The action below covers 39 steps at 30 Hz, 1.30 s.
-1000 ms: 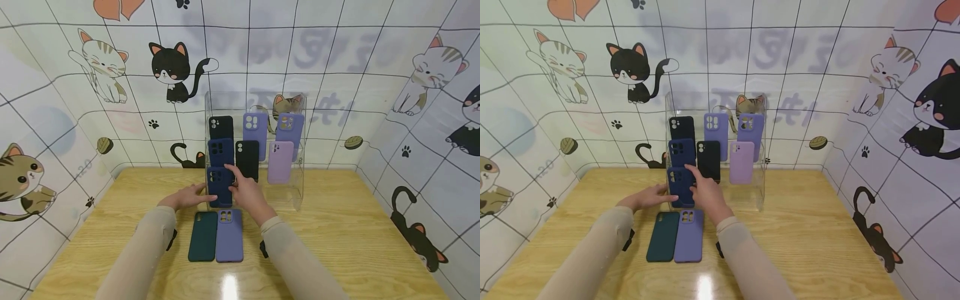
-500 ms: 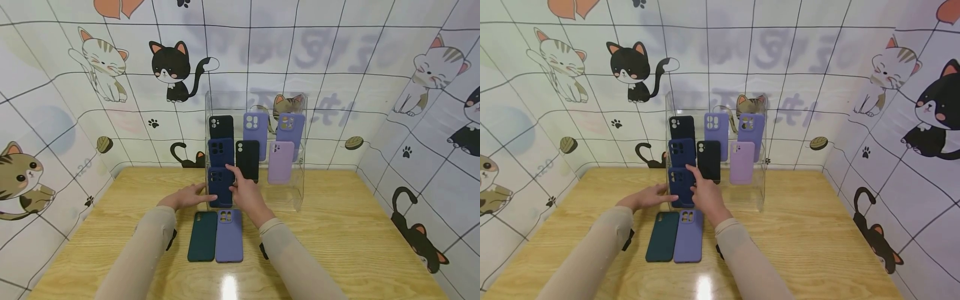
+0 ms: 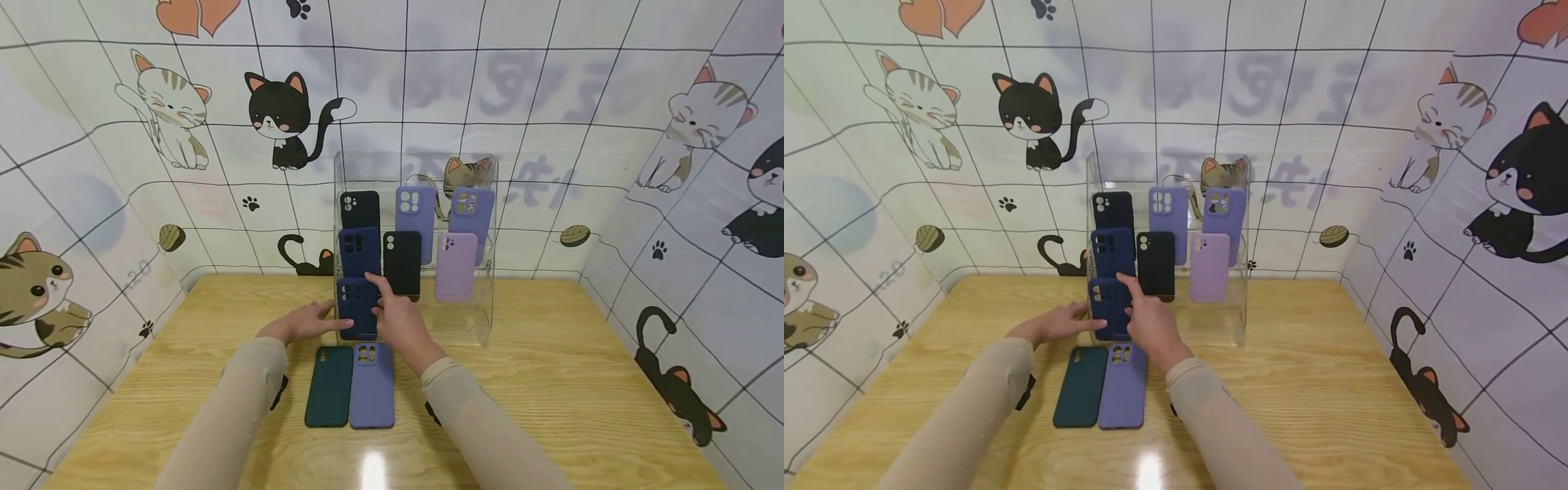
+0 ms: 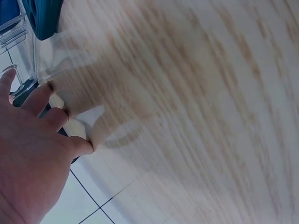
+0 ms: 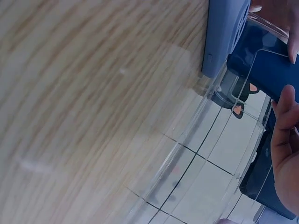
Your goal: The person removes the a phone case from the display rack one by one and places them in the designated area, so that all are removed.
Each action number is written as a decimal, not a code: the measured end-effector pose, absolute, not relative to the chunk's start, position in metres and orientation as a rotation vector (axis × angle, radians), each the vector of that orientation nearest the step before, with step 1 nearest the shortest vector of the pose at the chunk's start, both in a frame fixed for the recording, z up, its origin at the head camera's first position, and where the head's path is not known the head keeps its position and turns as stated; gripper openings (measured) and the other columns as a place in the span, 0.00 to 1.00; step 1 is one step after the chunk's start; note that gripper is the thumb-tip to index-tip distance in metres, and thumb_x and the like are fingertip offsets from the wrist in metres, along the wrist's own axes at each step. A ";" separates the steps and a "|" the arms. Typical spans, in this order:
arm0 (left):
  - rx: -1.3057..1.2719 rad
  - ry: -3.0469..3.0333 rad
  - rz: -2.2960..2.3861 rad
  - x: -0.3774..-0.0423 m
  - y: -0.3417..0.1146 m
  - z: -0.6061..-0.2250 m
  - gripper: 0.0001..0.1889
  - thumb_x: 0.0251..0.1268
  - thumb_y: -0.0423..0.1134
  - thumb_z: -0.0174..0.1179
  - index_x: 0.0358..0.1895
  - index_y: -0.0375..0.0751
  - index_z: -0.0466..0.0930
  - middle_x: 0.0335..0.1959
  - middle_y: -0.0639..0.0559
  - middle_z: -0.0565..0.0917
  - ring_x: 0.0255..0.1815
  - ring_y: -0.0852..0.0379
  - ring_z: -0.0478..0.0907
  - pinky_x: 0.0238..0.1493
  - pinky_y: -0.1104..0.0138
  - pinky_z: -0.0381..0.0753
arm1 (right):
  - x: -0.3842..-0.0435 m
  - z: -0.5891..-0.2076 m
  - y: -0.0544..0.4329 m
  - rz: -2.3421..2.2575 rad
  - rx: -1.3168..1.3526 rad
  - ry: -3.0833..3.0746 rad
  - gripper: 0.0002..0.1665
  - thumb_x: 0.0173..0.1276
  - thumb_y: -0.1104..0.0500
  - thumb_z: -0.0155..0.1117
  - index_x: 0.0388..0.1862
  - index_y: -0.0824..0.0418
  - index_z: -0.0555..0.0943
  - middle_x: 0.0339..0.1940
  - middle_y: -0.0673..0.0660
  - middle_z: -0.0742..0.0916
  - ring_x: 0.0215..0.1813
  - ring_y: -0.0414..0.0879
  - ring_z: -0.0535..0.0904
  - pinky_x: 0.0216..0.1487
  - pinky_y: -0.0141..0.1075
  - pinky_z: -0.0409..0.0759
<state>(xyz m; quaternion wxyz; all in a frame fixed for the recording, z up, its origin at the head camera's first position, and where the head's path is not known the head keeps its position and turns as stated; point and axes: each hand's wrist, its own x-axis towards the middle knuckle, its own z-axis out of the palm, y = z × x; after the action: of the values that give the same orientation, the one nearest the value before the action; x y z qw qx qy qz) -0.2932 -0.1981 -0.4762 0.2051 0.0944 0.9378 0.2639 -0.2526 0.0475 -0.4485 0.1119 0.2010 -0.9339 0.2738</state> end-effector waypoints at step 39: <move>0.327 2.597 0.735 -0.293 -0.200 -0.473 0.60 0.61 0.86 0.52 0.89 0.56 0.49 0.89 0.35 0.52 0.89 0.27 0.42 0.82 0.26 0.47 | -0.219 -0.380 0.149 1.387 0.543 -2.890 0.51 0.73 0.72 0.67 0.87 0.46 0.60 0.24 0.60 0.87 0.23 0.50 0.84 0.26 0.39 0.81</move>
<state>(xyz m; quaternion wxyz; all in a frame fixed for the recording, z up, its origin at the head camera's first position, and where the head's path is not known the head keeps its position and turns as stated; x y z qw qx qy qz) -0.2935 -0.1996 -0.4725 0.2099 0.1176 0.9340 0.2643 -0.2189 0.1488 -0.3804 -0.0550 0.1668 -0.8876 0.4259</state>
